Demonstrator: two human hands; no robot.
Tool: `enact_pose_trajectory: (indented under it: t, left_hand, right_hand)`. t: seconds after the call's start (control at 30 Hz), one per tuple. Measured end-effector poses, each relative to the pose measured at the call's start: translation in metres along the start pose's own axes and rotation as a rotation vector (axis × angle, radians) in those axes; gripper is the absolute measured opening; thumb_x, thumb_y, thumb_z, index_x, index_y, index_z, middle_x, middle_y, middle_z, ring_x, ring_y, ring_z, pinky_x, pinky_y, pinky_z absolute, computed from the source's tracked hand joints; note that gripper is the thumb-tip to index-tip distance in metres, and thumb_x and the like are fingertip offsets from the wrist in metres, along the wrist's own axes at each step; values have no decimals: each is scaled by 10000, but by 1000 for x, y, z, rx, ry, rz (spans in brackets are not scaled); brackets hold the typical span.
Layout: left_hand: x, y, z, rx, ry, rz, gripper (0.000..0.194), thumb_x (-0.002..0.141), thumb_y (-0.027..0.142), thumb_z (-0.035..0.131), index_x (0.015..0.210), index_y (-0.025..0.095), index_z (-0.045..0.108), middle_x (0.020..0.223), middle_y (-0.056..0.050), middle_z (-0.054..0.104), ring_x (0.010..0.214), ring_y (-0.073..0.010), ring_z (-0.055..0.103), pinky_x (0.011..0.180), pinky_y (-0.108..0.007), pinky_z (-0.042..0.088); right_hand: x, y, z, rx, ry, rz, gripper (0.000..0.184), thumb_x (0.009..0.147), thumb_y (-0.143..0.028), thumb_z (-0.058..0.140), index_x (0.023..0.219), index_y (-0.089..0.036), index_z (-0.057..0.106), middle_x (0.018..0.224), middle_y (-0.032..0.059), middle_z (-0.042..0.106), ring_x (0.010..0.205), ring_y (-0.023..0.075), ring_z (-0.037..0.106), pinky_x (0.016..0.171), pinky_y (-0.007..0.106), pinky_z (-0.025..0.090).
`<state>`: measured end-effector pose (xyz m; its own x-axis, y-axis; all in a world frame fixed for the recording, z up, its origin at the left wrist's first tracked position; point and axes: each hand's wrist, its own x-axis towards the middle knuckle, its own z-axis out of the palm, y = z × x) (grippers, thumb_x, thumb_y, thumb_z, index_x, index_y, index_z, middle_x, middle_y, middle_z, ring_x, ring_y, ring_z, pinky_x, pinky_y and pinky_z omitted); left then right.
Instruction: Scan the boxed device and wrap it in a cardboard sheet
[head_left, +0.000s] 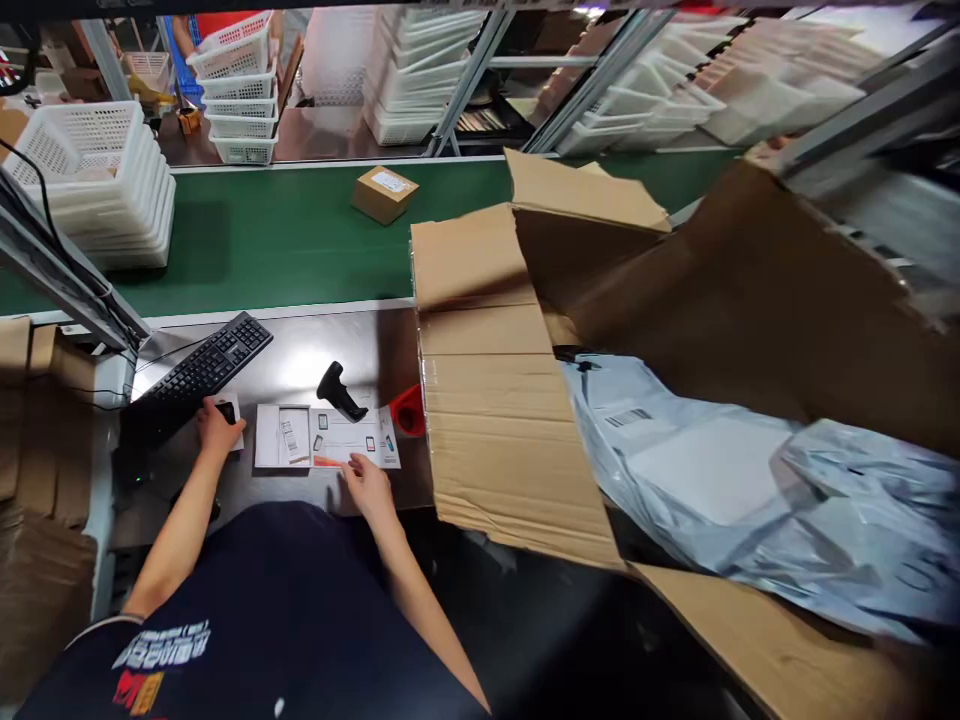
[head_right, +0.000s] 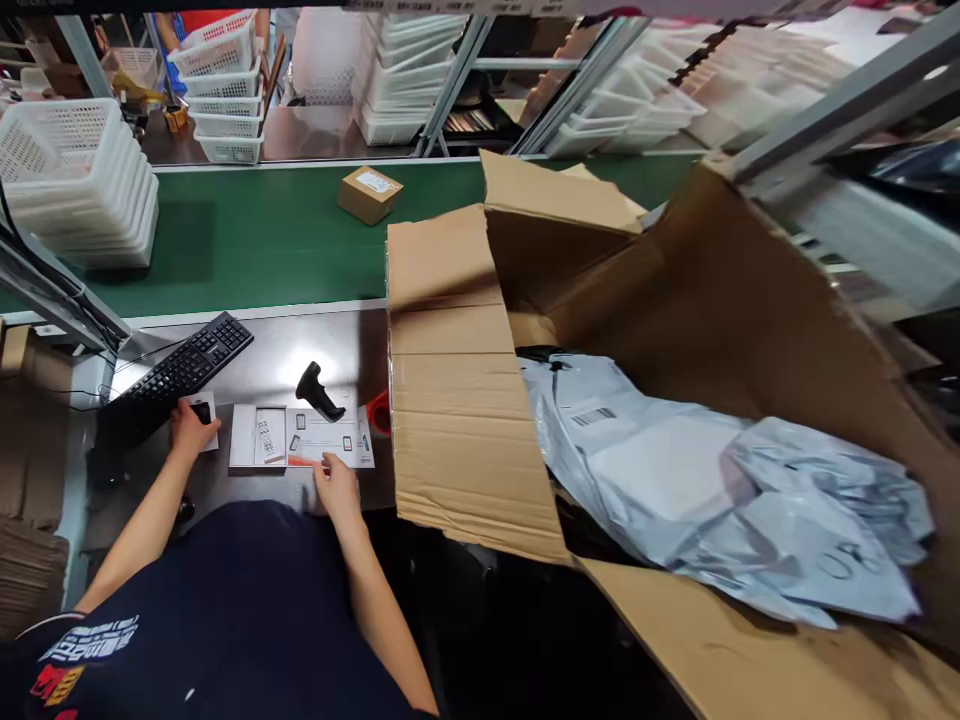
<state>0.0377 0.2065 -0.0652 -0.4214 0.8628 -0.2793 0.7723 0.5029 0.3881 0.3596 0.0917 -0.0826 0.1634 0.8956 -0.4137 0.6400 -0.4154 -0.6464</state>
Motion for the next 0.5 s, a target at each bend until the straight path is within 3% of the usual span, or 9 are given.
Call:
enact_pose_trajectory:
  t: [0.1, 0.2, 0.3, 0.4, 0.5]
  left_hand:
    - [-26, 22, -12, -1, -3, 118, 1014, 823, 512, 810, 1601, 111, 298, 1451, -318, 551, 1292, -485, 623, 1048, -576, 505]
    - [-58, 60, 3, 73, -177, 255, 1069, 835, 574, 789, 1644, 103, 274, 1488, -317, 537, 1279, -476, 638, 1031, -525, 519]
    - [-77, 92, 32, 211, -283, 257, 1091, 844, 553, 789, 1648, 27, 273, 1460, -328, 555, 1271, -457, 643, 1019, -489, 531]
    - [-80, 109, 48, 359, -210, 217, 1084, 840, 550, 808, 1634, 1, 314, 1414, -313, 594, 1287, -444, 625, 1018, -465, 535]
    - [-80, 116, 50, 462, -157, 245, 1131, 846, 584, 819, 1644, -39, 316, 1374, -326, 622, 1287, -444, 616, 1019, -435, 528]
  right_hand:
    - [-8, 52, 2, 120, 156, 105, 451, 923, -352, 567, 1296, -139, 704, 1291, 205, 773, 1195, 315, 747, 1099, 445, 566]
    - [-4, 82, 8, 123, 358, 109, 491, 853, -383, 587, 1277, -152, 676, 1372, 229, 715, 1339, 346, 650, 1175, 493, 520]
    - [9, 90, 7, 91, 480, 36, 513, 849, -441, 562, 1260, -152, 662, 1421, 244, 666, 1411, 368, 574, 1214, 542, 483]
    - [21, 88, 2, 87, 527, -58, 495, 880, -456, 523, 1232, -142, 671, 1383, 249, 675, 1366, 373, 595, 1195, 562, 495]
    - [27, 90, 0, 79, 502, -118, 480, 889, -444, 514, 1227, -146, 680, 1334, 243, 696, 1315, 376, 620, 1166, 567, 518]
